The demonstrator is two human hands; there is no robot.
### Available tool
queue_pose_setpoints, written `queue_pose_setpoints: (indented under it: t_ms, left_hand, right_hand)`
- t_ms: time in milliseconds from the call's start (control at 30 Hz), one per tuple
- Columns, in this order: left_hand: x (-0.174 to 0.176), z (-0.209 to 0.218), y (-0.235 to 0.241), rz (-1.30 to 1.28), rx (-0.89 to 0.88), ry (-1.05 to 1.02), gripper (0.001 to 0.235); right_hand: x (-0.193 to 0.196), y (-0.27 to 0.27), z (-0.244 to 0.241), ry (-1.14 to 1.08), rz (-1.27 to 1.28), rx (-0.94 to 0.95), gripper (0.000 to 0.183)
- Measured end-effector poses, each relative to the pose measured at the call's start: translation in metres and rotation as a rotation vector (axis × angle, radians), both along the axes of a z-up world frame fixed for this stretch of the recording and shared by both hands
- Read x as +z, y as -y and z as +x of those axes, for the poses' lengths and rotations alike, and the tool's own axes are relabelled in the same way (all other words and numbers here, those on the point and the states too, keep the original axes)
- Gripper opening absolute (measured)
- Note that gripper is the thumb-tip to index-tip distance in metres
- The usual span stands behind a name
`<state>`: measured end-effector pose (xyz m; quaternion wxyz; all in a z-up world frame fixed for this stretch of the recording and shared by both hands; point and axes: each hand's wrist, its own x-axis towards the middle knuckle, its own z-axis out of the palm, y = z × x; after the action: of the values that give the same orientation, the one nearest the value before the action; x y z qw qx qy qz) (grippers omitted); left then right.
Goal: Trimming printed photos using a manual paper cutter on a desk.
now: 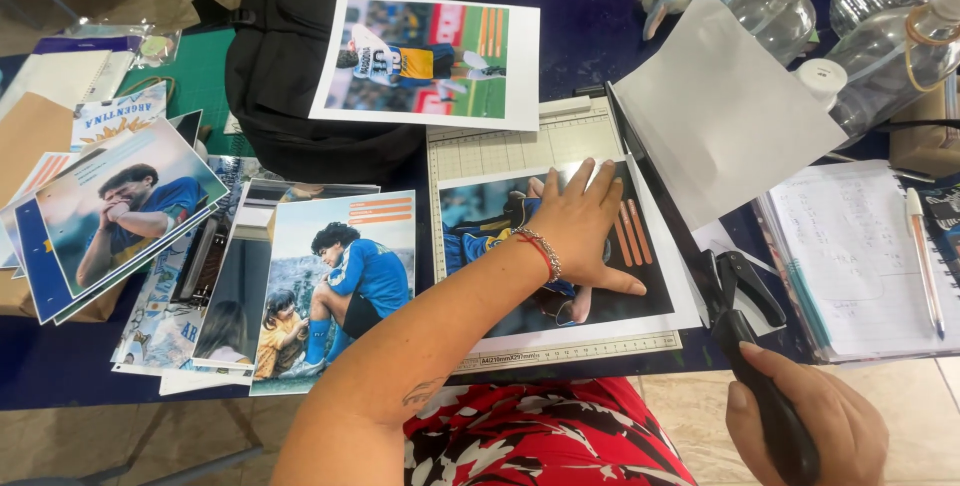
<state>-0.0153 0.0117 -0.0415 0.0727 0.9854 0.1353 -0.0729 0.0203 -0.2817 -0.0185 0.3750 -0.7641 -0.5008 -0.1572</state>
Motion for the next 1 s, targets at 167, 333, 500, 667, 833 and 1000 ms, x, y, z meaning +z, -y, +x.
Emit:
queue_pose_setpoints:
  t_ms: [167, 333, 500, 667, 833, 1000]
  left_hand:
    - [0.001, 0.001, -0.003, -0.017, -0.013, -0.025, 0.143]
    - [-0.002, 0.003, -0.006, -0.034, -0.022, 0.004, 0.142]
    - [-0.002, 0.004, -0.007, -0.029, -0.021, -0.008, 0.143]
    - [-0.002, 0.005, -0.006, -0.004, -0.024, -0.011, 0.142]
    - [-0.004, 0.005, -0.007, -0.008, -0.024, 0.001, 0.141]
    - [-0.006, 0.006, -0.007, 0.034, -0.027, 0.004, 0.142]
  right_hand:
    - [-0.016, 0.003, 0.007, 0.054, 0.037, 0.03, 0.028]
    - [-0.012, 0.003, 0.005, 0.023, 0.015, 0.03, 0.028]
    - [-0.012, 0.003, 0.004, 0.005, 0.003, 0.024, 0.029]
    - [-0.017, 0.003, 0.004, 0.031, 0.037, 0.051, 0.027]
    - [-0.02, 0.004, 0.003, 0.025, 0.032, 0.054, 0.026]
    - [-0.028, 0.006, 0.007, 0.054, 0.042, 0.072, 0.026]
